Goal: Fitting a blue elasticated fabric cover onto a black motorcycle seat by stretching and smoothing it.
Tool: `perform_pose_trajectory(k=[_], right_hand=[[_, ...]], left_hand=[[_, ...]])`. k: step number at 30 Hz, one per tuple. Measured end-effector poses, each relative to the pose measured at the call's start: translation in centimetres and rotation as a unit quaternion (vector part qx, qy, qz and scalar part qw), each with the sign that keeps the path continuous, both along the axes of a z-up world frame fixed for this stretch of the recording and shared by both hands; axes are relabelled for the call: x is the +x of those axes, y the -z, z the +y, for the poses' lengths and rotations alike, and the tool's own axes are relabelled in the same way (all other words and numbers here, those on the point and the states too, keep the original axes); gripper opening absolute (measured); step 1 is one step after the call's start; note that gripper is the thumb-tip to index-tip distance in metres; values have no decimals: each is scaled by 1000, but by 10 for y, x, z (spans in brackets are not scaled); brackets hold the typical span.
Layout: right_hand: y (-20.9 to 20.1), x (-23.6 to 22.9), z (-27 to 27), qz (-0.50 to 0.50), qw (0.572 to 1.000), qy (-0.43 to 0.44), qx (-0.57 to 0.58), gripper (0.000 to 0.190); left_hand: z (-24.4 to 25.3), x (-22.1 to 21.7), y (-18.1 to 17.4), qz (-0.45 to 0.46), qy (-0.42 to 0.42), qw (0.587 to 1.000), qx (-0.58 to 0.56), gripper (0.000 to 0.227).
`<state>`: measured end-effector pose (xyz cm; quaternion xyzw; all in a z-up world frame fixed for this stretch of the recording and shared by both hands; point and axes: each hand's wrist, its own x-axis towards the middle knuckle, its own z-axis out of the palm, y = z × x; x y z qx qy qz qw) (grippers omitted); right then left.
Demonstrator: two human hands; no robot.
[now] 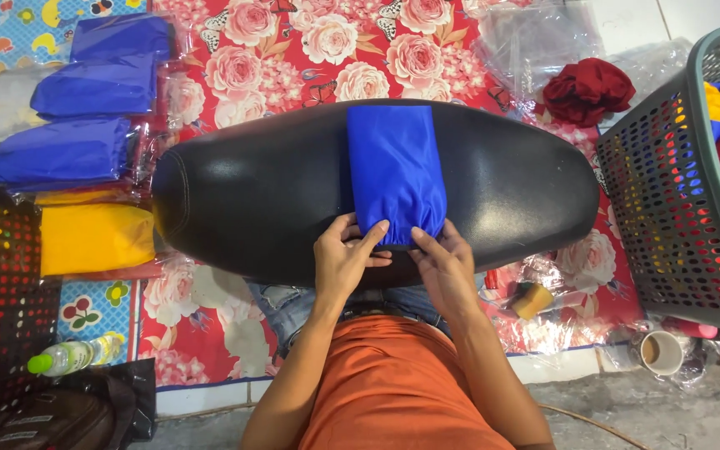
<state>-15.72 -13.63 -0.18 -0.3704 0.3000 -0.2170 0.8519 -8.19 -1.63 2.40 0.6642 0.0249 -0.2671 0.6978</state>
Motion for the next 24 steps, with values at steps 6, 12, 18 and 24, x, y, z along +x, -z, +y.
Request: perform_pose_trajectory(k=[6, 12, 18, 24], right_hand=[[21, 8, -12, 42, 996, 47, -56, 42], [54, 15, -9, 65, 990, 76, -97, 53], [46, 13, -9, 63, 991, 70, -90, 59], [42, 9, -11, 50, 994, 54, -84, 64]], left_hand=[[-9, -5, 8, -9, -20, 999, -36, 56], [1, 0, 20, -310, -44, 938, 148, 53], [-12, 24, -4, -661, 25, 703, 262, 46], [-47, 59, 15, -725, 203, 616, 230, 30]])
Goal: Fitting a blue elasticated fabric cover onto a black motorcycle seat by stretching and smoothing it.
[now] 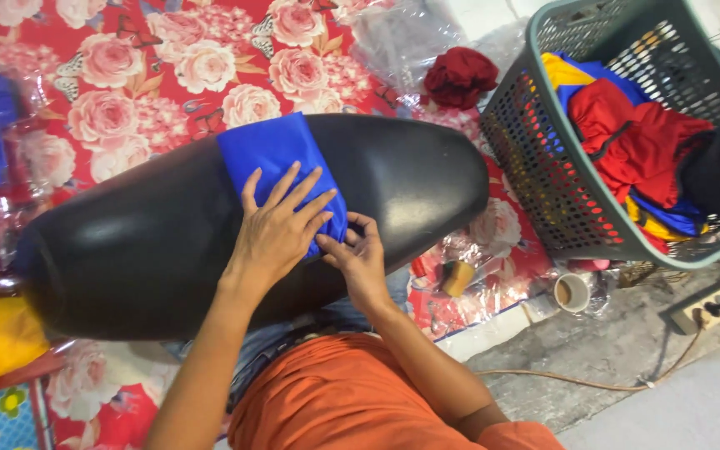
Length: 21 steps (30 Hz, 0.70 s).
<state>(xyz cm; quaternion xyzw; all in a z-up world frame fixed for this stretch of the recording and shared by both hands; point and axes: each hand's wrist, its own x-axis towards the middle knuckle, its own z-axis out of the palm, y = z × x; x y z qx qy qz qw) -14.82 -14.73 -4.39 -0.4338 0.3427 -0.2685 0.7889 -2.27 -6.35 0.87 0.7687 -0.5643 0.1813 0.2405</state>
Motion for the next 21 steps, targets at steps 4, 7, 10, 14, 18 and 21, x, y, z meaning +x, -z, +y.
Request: perform_pose_trajectory(k=[4, 7, 10, 14, 18, 21], right_hand=[[-19, -6, -7, -13, 999, -47, 20, 67], [-4, -25, -23, -23, 999, -40, -13, 69], [-4, -42, -39, -28, 990, -12, -140, 60], [-27, -37, -59, -7, 942, 5, -336, 39], [-64, 10, -51, 4, 740, -98, -666, 18], [-49, 74, -54, -30, 637, -183, -748, 20]], left_hand=[[-3, 9, 20, 36, 4, 997, 65, 38], [-2, 12, 31, 20, 2, 998, 56, 37], [-4, 11, 41, 6, -2, 999, 37, 35], [-6, 11, 43, 14, -11, 1000, 26, 36], [2, 5, 38, 61, 9, 997, 52, 34], [-6, 9, 26, 57, -3, 997, 57, 39]])
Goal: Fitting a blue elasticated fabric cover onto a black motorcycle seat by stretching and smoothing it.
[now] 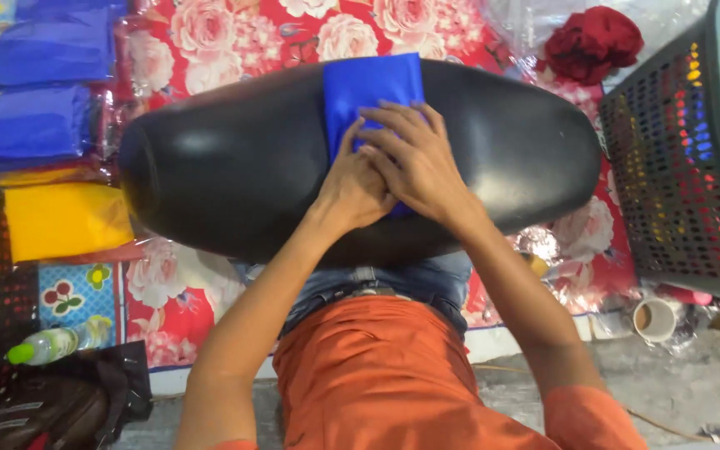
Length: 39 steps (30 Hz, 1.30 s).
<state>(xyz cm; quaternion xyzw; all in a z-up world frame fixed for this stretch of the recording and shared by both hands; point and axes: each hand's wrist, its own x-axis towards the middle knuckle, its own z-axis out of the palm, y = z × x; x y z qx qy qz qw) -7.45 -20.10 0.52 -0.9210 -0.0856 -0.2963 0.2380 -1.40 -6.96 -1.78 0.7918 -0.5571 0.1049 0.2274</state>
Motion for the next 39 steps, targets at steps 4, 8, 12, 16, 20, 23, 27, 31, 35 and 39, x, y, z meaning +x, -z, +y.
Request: perform_pose_trajectory(k=[4, 8, 12, 16, 20, 23, 27, 31, 35, 39], right_hand=[[-6, 69, -8, 294, 944, -149, -19, 60], [9, 106, -14, 328, 931, -160, -22, 62], [20, 131, -37, 327, 934, -137, 33, 54], [47, 150, -86, 126, 968, -70, 204, 50], [39, 142, -136, 83, 972, -14, 219, 58], [89, 153, -206, 81, 991, 51, 93, 60], [183, 151, -297, 266, 946, 176, 58, 28], [197, 155, -303, 483, 854, 141, 131, 32], [124, 132, -248, 486, 864, 83, 104, 37], [132, 129, -241, 455, 875, 109, 126, 37]], left_hand=[[-1, 2, 14, 69, -11, 998, 2, 54], [2, 1, 6, 35, 1, 999, 27, 37], [2, 0, 1, 23, 21, 999, 16, 39], [1, 1, 10, 34, 23, 999, 23, 43], [4, -6, 1, 26, 32, 999, 19, 44], [11, -13, -9, 18, 36, 999, 5, 41], [21, -30, -26, 29, 41, 999, 5, 40], [18, -34, -37, 34, 29, 999, -3, 38], [12, -36, -47, 73, 24, 993, 88, 46], [5, -27, -69, 132, 56, 969, 204, 55]])
